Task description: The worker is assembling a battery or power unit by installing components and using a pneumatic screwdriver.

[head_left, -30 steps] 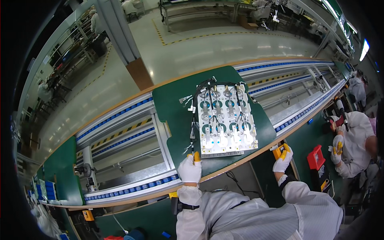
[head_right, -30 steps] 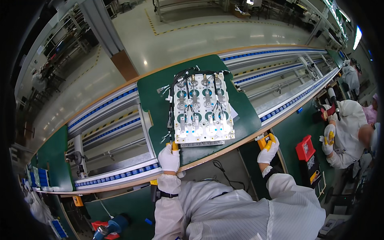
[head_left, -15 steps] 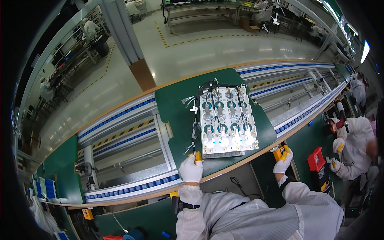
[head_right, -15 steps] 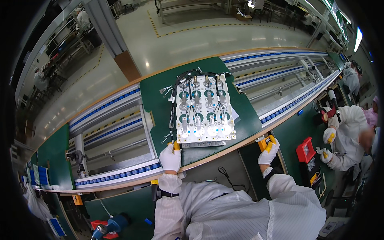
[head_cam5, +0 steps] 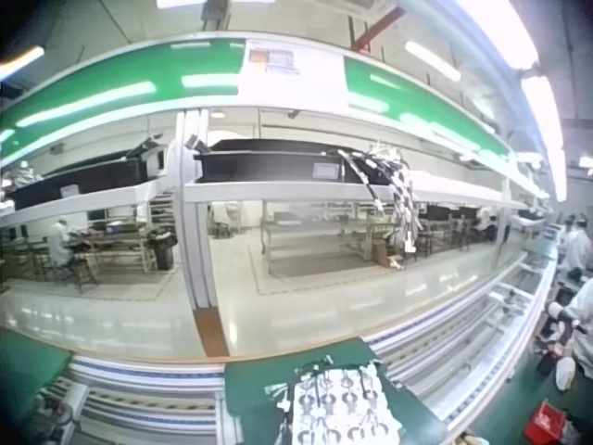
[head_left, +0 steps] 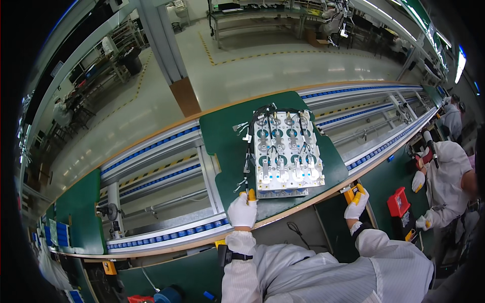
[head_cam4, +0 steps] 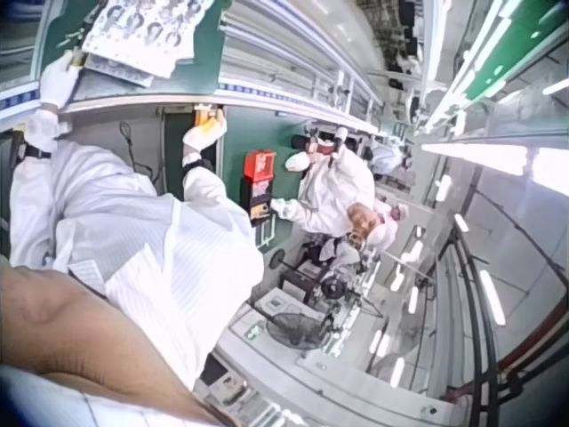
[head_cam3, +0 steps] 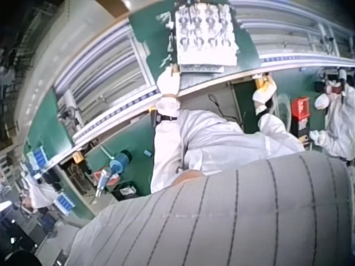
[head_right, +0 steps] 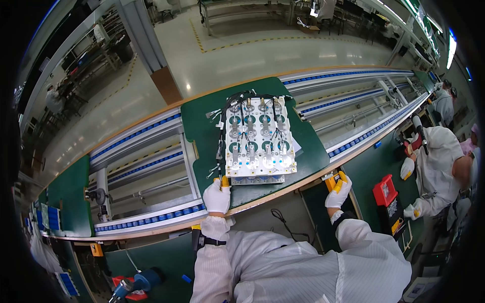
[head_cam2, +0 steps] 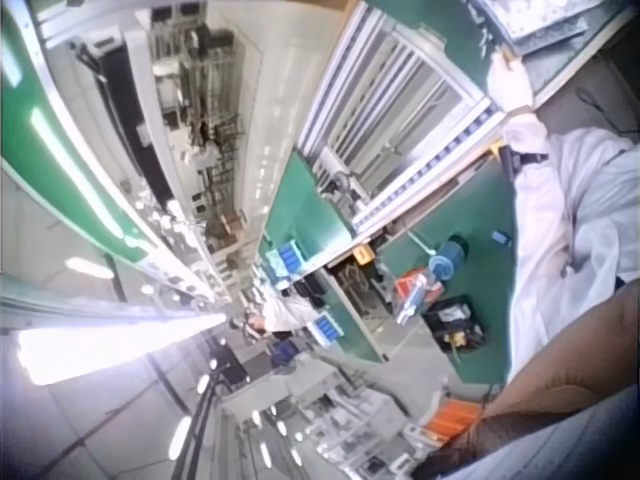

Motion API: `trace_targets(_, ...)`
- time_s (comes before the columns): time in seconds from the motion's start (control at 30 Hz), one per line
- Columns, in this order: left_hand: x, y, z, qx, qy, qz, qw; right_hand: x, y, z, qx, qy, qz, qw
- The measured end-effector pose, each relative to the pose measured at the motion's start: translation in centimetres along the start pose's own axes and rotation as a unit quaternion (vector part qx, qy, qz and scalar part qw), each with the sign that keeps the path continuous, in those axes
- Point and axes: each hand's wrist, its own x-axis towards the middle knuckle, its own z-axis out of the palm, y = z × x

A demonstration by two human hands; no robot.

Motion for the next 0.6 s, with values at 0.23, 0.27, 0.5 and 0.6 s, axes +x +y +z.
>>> trace_targets(0.23,0.0,0.6,-0.6,0.029,-0.023,-0.020,0.999,-0.2,0.7,0.1,0.018,0.014,-0.014,1.000)
trace_targets(0.27,0.0,0.6,-0.7,0.033,-0.027,-0.029,0.999,-0.3,0.6,0.1,0.025,0.014,-0.014,0.999)
trace_targets(0.5,0.0,1.2,-1.2,0.043,-0.046,-0.044,0.997,-0.2,0.5,-0.1,0.005,0.012,-0.014,1.000)
trace_targets(0.6,0.0,1.2,-1.4,0.045,-0.051,-0.047,0.997,-0.2,0.8,0.0,-0.002,0.013,-0.012,1.000)
